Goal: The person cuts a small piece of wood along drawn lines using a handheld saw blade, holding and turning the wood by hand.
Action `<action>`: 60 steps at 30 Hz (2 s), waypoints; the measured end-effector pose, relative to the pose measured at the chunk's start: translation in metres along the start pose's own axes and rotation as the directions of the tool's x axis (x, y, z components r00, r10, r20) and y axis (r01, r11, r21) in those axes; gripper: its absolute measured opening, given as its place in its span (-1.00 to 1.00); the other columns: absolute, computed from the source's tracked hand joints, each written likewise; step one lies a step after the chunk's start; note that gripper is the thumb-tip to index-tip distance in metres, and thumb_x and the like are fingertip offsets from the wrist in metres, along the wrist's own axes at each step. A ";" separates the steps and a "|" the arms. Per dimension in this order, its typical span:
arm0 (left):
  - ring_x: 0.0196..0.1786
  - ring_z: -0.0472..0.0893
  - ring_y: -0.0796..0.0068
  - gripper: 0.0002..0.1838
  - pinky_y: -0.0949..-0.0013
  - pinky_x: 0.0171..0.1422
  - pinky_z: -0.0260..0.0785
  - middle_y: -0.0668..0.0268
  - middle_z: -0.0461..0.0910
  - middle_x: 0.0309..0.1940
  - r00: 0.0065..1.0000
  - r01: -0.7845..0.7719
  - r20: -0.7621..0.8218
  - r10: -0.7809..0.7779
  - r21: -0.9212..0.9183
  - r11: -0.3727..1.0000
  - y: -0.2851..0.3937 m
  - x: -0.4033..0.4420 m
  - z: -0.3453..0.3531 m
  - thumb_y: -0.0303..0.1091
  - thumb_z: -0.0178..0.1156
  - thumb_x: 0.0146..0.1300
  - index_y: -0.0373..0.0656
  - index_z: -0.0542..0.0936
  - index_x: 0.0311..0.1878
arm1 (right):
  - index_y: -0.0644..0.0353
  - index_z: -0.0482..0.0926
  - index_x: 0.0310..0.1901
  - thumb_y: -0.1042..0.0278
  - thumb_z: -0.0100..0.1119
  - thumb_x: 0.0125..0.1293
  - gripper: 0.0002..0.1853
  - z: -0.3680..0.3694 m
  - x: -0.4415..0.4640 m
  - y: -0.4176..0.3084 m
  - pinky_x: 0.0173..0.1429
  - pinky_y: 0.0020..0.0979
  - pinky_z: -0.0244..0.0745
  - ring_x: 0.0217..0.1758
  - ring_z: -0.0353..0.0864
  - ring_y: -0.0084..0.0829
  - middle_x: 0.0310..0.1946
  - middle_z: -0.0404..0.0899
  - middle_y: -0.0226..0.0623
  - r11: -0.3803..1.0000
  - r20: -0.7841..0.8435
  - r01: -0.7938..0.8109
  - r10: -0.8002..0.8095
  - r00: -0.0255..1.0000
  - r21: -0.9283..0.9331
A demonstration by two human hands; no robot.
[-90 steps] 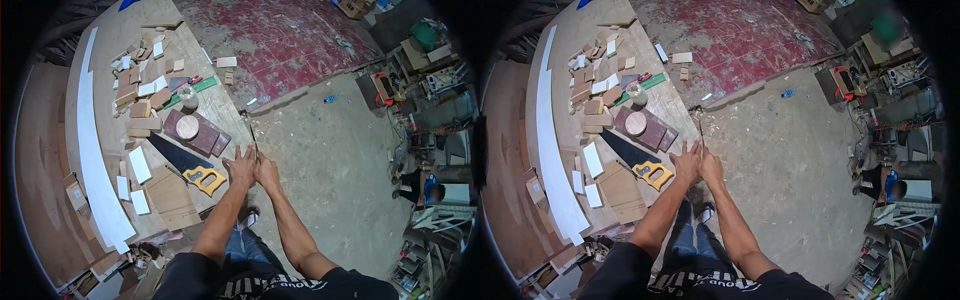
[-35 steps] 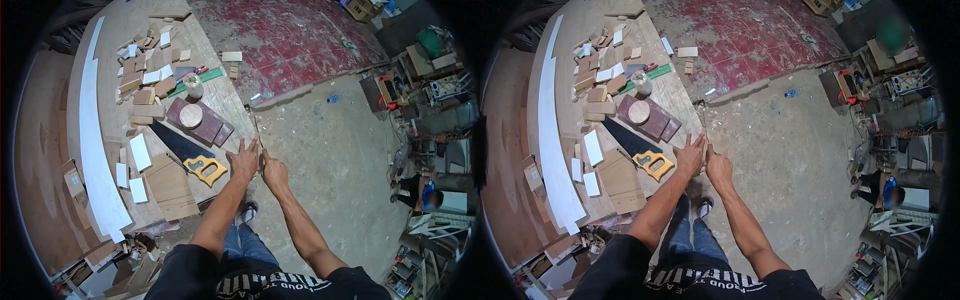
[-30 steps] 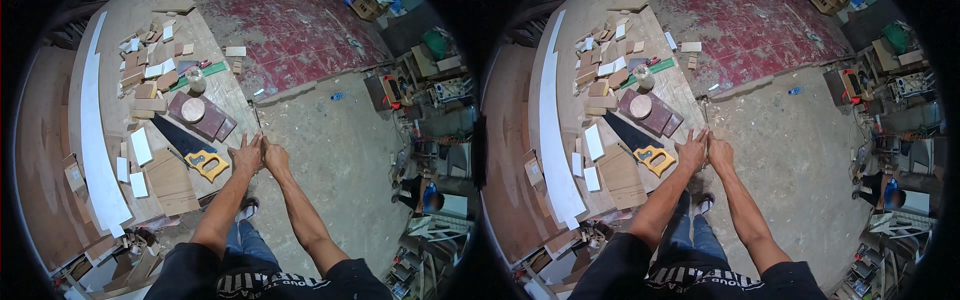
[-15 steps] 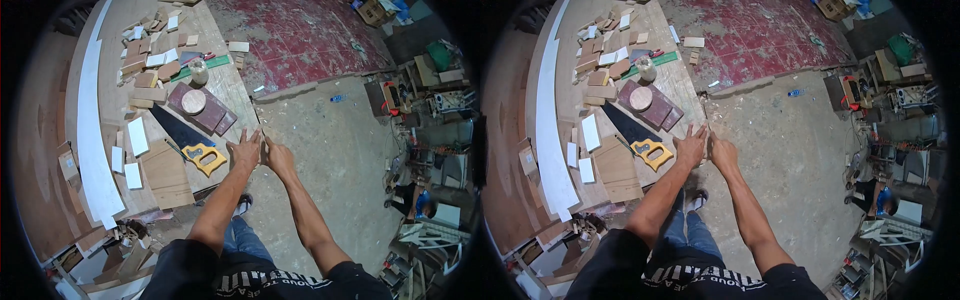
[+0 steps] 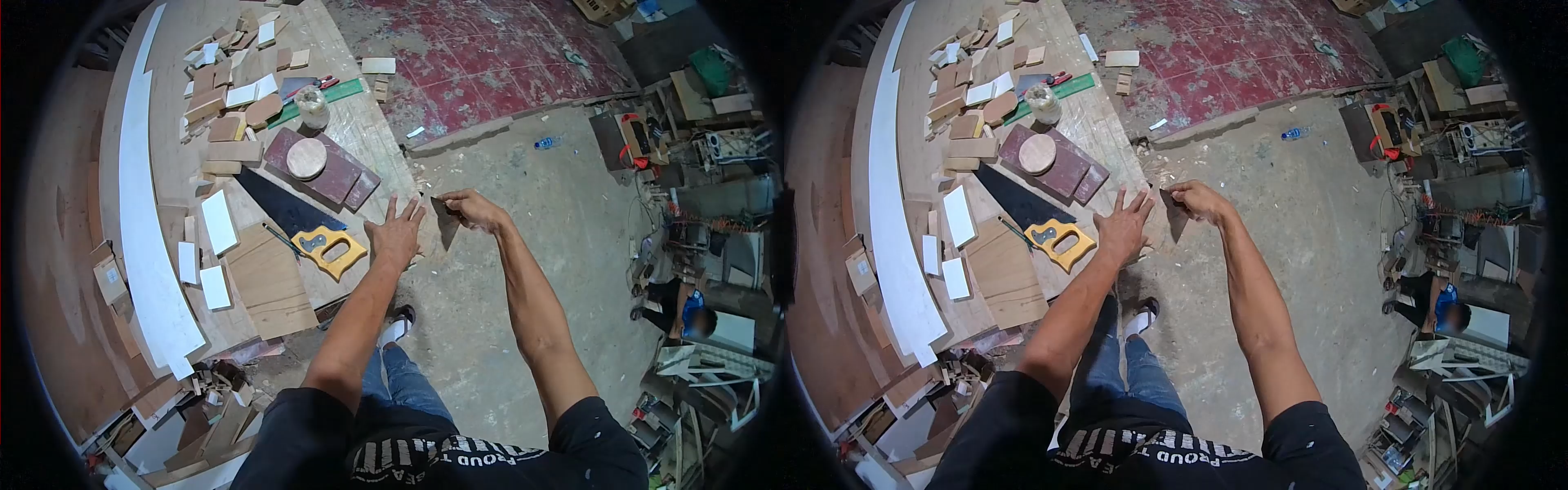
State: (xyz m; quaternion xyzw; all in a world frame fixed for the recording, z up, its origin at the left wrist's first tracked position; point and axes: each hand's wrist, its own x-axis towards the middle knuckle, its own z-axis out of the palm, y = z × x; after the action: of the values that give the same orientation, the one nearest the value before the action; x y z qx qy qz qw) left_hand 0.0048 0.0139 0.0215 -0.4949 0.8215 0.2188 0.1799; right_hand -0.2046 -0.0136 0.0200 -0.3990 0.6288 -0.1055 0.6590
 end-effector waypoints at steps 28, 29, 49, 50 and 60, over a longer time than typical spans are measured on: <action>0.63 -0.06 0.32 0.05 -0.41 0.32 0.24 0.64 -0.12 0.62 0.997 -0.062 -0.036 0.065 0.095 0.994 -0.008 0.005 0.004 0.12 0.41 0.07 0.07 0.09 0.56 | 0.35 0.66 -0.04 0.42 -0.03 0.24 -0.65 0.060 0.012 0.006 0.07 -0.09 0.56 -0.06 0.67 0.17 -0.20 0.64 0.27 0.966 -0.430 0.099 -0.196 0.881 -0.238; 0.62 -0.02 0.31 0.08 -0.45 0.32 0.23 0.64 -0.09 0.61 0.995 -0.065 -0.067 0.069 0.068 0.996 -0.009 0.006 0.005 0.11 0.46 0.00 0.07 0.13 0.55 | 0.35 0.66 -0.04 0.42 -0.03 0.24 -0.65 0.058 0.009 -0.004 0.07 -0.09 0.56 -0.06 0.67 0.17 -0.20 0.64 0.27 0.966 -0.430 0.100 -0.197 0.881 -0.239; 0.64 -0.11 0.36 0.05 -0.43 0.33 0.24 0.69 -0.13 0.61 0.999 -0.045 -0.010 0.046 0.085 0.995 -0.007 0.004 -0.005 0.16 0.38 0.10 0.18 0.04 0.58 | 0.29 0.68 -0.09 0.41 0.02 0.24 -0.70 0.086 -0.007 0.015 0.05 0.03 0.53 -0.12 0.64 0.23 -0.28 0.64 0.24 0.880 -0.574 0.196 -0.436 0.693 -0.432; 0.64 -0.11 0.36 0.05 -0.43 0.33 0.24 0.69 -0.13 0.61 0.999 -0.047 -0.008 0.048 0.082 0.995 -0.007 0.004 -0.004 0.16 0.38 0.10 0.18 0.04 0.58 | 0.29 0.68 -0.09 0.41 0.02 0.24 -0.70 0.086 -0.010 0.014 0.05 0.03 0.53 -0.12 0.64 0.23 -0.28 0.64 0.24 0.881 -0.575 0.192 -0.433 0.694 -0.432; 0.62 -0.03 0.32 0.09 -0.49 0.24 0.27 0.66 -0.05 0.59 0.996 -0.053 -0.073 0.054 0.021 0.998 -0.009 0.009 0.000 0.09 0.47 -0.01 0.15 0.09 0.56 | 0.26 0.67 -0.04 0.42 -0.01 0.20 -0.65 0.069 0.004 0.017 0.09 -0.02 0.52 -0.05 0.64 0.18 -0.18 0.63 0.22 0.859 -0.488 0.220 -0.453 0.745 -0.461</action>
State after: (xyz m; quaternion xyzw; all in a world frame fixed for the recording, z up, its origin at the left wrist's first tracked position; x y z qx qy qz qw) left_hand 0.0089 0.0035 0.0151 -0.4786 0.8426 0.1973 0.1486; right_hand -0.1474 0.0219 -0.0020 -0.5742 0.7230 -0.2198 0.3151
